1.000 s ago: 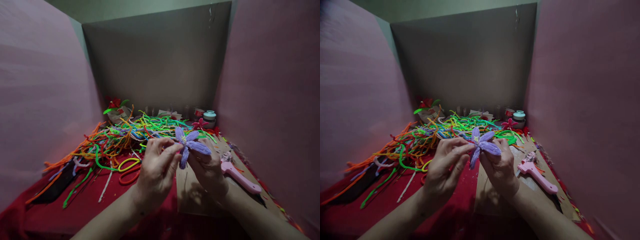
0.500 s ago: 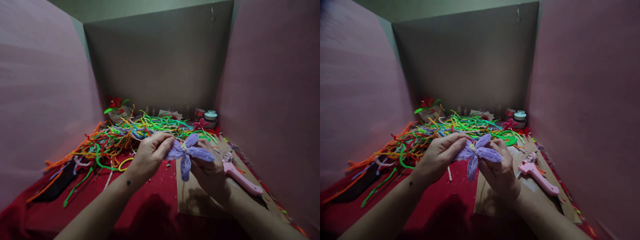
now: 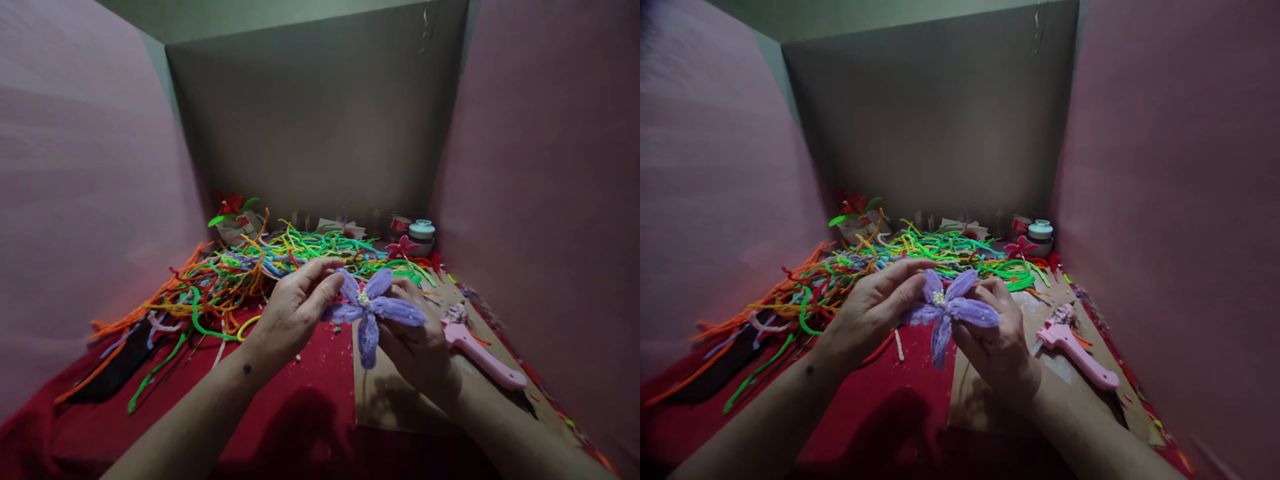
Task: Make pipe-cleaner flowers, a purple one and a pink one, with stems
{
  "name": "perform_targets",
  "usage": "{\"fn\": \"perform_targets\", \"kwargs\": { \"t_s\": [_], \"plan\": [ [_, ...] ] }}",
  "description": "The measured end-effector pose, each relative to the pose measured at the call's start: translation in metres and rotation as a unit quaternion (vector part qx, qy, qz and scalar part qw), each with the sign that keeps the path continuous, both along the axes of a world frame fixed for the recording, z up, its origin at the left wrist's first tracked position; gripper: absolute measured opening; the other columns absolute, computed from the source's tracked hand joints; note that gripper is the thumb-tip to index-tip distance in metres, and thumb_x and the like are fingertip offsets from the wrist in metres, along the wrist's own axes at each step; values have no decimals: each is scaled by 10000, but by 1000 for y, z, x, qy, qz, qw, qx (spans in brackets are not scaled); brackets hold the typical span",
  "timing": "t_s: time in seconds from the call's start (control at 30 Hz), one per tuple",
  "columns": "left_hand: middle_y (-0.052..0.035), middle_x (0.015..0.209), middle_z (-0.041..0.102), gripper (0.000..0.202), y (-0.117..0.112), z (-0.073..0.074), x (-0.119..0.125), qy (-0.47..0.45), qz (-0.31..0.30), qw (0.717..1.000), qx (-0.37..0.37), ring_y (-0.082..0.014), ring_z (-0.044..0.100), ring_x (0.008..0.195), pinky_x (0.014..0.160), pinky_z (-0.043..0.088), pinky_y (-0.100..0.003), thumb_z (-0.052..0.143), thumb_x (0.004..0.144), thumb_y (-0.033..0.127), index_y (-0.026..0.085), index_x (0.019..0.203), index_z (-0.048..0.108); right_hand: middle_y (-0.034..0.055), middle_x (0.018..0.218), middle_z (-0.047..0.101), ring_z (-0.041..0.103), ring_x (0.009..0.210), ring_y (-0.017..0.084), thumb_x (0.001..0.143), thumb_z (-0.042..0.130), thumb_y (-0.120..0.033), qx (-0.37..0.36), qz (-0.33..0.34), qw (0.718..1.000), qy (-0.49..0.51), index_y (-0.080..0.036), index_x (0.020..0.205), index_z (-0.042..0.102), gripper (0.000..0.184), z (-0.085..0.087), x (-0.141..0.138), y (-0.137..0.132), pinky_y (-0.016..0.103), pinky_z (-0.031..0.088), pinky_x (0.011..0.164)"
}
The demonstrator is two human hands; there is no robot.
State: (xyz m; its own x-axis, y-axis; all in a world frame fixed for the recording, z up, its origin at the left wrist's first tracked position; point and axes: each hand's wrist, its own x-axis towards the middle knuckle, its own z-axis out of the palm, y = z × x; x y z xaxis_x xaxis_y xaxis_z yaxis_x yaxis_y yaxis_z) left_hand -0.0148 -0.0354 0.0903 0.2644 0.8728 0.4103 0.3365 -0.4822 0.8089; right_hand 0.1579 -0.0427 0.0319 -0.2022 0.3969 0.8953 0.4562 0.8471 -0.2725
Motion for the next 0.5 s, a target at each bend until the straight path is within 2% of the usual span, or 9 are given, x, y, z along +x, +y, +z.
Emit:
{"fn": "perform_targets", "kwargs": {
  "t_s": [0.07,0.13,0.23,0.37,0.5],
  "plan": [
    [-61,952,679,271,5,5,-3,1,-9,999,37,-143,625,766,633,511,-242,504,877,290,194,1091,641,46,833,641,511,817,207,797,541,-89,-4,18,1000,-8,-216,804,637,159,0,0,0,392,451,701],
    [-56,1072,666,282,10,11,-5,23,-39,995,92,-173,625,933,769,523,-286,499,882,252,245,1122,646,44,860,646,518,840,207,795,542,-92,-9,33,999,-14,-215,830,627,154,0,0,0,389,455,710],
    [-41,1172,641,309,18,20,-7,86,-129,979,133,-199,562,1118,933,475,-348,476,895,215,283,1144,644,40,867,648,522,854,203,785,540,-84,-7,50,999,-18,-210,851,606,156,3,-1,0,381,462,727],
    [-42,1179,649,338,21,23,-5,132,-234,958,97,-200,569,1127,975,452,-361,459,896,173,284,1160,638,37,809,634,510,820,196,763,544,-71,7,58,998,-25,-201,798,580,139,5,-2,-1,367,465,718],
    [-56,1147,663,319,15,13,-3,94,-238,966,50,-204,605,1074,927,489,-351,443,897,187,258,1125,654,31,797,630,510,798,189,771,561,-87,33,37,998,-26,-207,793,573,123,3,-2,0,364,460,710]
  ]
}}
